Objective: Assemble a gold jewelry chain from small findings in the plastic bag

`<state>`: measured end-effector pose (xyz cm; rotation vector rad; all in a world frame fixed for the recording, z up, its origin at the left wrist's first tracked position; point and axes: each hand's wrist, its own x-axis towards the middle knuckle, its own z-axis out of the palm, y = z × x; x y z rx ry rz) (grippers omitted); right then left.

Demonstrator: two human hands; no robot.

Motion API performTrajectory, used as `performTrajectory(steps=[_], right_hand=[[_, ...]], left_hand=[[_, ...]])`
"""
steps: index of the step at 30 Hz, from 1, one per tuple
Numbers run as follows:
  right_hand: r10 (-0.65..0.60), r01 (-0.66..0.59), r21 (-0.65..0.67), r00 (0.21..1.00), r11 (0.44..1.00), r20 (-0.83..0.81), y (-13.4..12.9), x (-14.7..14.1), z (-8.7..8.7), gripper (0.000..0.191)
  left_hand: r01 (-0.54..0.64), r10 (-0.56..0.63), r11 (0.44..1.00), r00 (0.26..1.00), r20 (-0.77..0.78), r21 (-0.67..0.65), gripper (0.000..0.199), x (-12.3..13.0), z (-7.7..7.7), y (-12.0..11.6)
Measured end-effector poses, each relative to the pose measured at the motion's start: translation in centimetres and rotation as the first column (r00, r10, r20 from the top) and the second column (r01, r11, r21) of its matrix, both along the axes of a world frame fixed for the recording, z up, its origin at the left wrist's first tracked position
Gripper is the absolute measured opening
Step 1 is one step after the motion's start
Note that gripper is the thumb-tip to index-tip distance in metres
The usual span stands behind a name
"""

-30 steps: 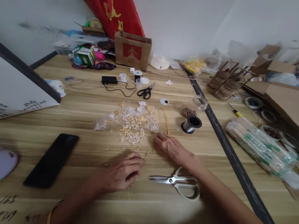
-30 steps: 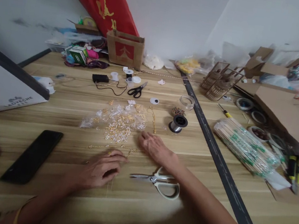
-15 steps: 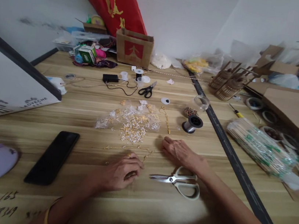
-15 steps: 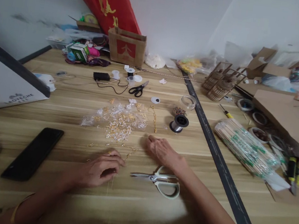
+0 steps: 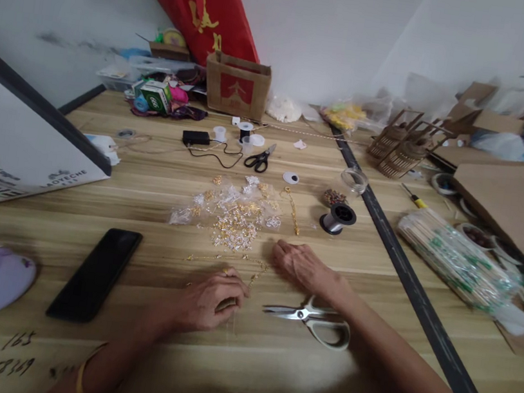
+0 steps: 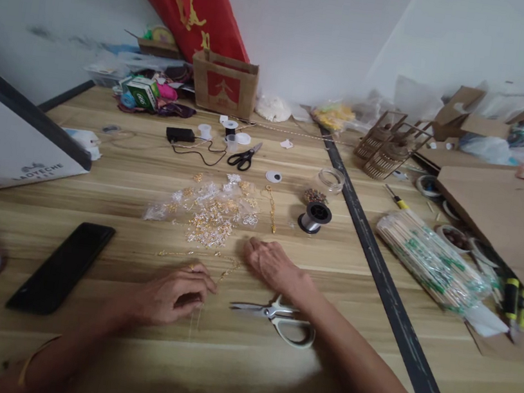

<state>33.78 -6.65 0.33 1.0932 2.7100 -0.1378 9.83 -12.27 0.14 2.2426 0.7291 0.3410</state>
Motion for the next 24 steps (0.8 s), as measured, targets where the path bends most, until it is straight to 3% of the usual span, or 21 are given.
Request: performTrajectory(steps=[7, 10, 16, 24], right_hand=[[-0.096, 0.097, -0.003, 0.977, 0.995, -0.19, -0.4, 0.3, 0.8, 0.011], [-0.087, 0.086, -0.017, 0.957, 0.996, -0.277, -0.7, -0.1, 0.9, 0.013], [0.017, -0.013, 0.023, 0.987, 1.0, -0.162, -1.1, -1.3, 0.2, 0.013], [0.039, -0.036, 0.066, 0.998, 0.997, -0.052, -1.2, -1.6, -0.7, 0.017]], left_hand=[[-0.003, 0.003, 1.0, 1.0, 0.005, -0.022, 0.01, -0.6, -0.3, 0.3], [-0.006, 0.006, 1.0, 1.0, 0.017, -0.026, 0.009, -0.7, -0.4, 0.3], [0.002, -0.002, 1.0, 1.0, -0.006, -0.022, 0.011, -1.0, -0.4, 0.4], [-0.017, 0.014, 0.998, 0.999, -0.043, -0.059, 0.012, -1.1, 0.0, 0.3]])
